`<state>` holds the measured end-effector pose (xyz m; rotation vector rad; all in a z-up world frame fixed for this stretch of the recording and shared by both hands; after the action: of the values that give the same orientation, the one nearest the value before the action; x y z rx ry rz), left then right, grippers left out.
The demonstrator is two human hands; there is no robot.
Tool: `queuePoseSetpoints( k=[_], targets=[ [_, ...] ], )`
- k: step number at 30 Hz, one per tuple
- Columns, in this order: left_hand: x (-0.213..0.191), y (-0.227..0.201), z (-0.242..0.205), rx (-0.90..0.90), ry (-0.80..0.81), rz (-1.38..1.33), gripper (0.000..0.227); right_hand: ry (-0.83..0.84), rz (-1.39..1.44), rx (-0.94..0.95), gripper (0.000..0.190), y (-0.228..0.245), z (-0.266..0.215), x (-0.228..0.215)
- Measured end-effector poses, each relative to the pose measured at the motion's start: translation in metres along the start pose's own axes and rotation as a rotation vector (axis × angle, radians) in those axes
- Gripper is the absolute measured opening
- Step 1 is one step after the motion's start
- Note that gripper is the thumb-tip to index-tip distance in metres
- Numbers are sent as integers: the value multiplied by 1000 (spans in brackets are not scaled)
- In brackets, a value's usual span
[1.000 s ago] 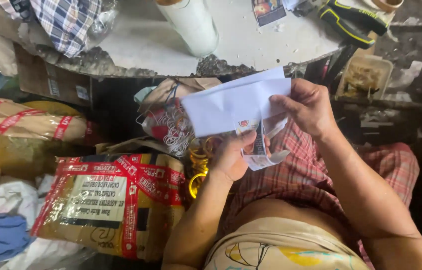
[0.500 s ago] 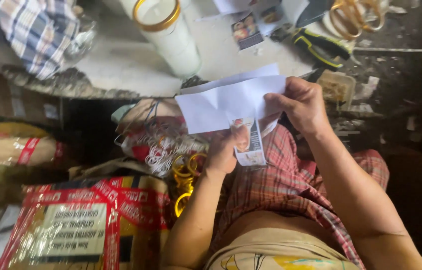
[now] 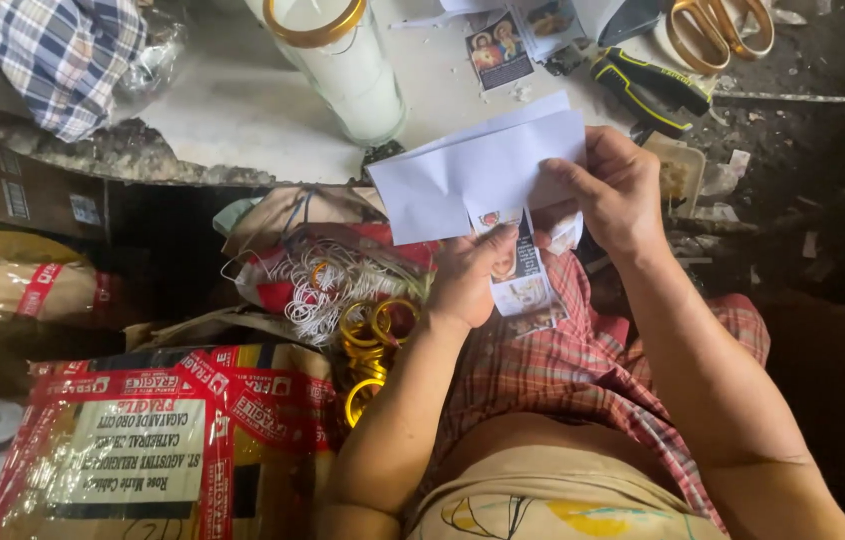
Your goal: Assembling decorative candles by placing gold rings on glass jars and applying cut-out labels.
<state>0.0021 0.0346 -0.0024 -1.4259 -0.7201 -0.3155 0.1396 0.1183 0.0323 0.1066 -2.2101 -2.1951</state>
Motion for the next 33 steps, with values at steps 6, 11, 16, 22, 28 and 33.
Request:
queuePoseSetpoints(
  k=[6, 11, 16, 22, 28, 33],
  targets=[
    [-46, 31, 10, 112, 26, 316, 21, 21, -23, -110, 31, -21, 20, -20],
    [-15, -16, 6, -90, 495, 538, 59, 305, -217, -425, 72, 59, -5, -22],
    [-4, -30, 2, -9, 444, 543, 31, 410, -392, -569, 35, 85, 5, -34],
    [6, -39, -8, -110, 517, 376, 42, 372, -625, -638, 23, 117, -11, -23],
    [3, -38, -7, -139, 450, 714, 49, 378, -708, -617, 21, 118, -7, -28],
    [-6, -22, -3, -93, 458, 696, 54, 383, -812, -729, 11, 118, -7, -27]
  ],
)
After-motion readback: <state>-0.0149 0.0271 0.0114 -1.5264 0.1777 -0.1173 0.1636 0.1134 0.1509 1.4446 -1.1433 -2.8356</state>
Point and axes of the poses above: each hand's wrist, its own z-axis towards the middle knuckle, its own x-axis out of the palm, y = z × x, the point moved 4 cm from there along z, towards the middle knuckle, and after that the axes turned 15 degrees about x, right-handed, at the moved point
